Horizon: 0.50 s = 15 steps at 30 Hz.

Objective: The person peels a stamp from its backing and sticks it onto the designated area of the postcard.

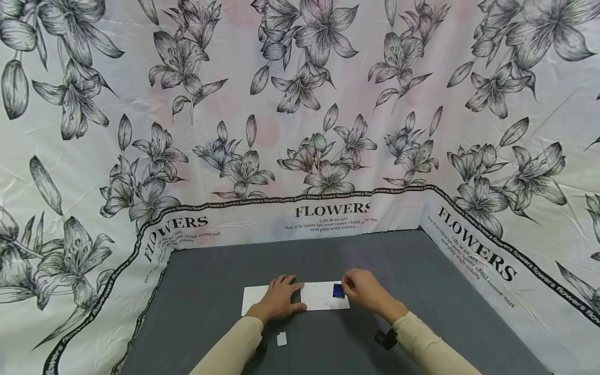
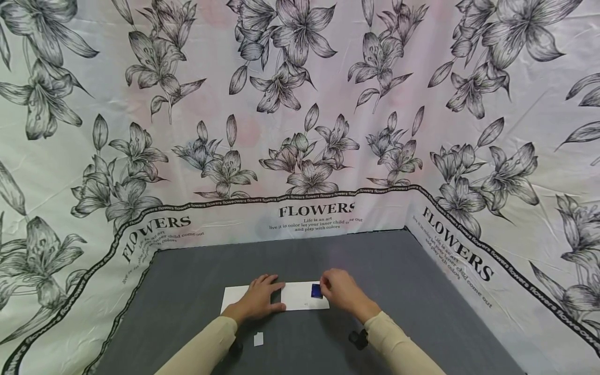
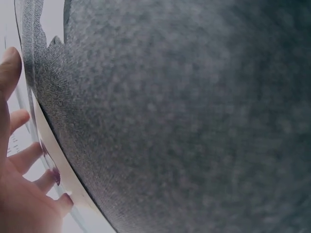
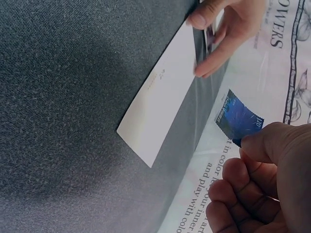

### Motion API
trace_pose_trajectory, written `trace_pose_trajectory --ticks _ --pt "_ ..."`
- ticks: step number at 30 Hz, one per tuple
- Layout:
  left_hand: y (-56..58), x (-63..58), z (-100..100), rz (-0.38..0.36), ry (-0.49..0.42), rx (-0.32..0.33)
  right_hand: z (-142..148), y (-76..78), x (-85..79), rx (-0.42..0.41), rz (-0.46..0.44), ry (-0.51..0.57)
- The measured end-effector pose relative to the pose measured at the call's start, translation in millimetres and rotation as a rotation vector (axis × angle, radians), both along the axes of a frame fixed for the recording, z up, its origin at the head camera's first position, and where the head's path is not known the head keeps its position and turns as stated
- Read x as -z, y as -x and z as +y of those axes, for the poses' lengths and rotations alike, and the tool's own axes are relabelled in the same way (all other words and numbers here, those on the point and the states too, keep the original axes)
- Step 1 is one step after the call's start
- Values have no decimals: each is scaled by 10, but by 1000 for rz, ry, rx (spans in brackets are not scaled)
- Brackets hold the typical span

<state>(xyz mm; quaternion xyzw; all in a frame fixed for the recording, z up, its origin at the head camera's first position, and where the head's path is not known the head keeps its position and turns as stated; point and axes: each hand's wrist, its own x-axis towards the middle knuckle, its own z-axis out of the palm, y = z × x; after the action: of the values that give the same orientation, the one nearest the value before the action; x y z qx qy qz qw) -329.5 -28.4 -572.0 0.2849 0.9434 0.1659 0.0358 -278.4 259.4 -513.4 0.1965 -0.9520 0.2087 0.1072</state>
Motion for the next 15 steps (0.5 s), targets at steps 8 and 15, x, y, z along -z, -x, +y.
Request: trace_pose_trajectory --ticks 8,15 --pt "17 23 -22 8 -41 17 3 -7 1 2 -8 7" --pt "68 20 -18 39 -55 30 11 -10 -16 -2 6 1"
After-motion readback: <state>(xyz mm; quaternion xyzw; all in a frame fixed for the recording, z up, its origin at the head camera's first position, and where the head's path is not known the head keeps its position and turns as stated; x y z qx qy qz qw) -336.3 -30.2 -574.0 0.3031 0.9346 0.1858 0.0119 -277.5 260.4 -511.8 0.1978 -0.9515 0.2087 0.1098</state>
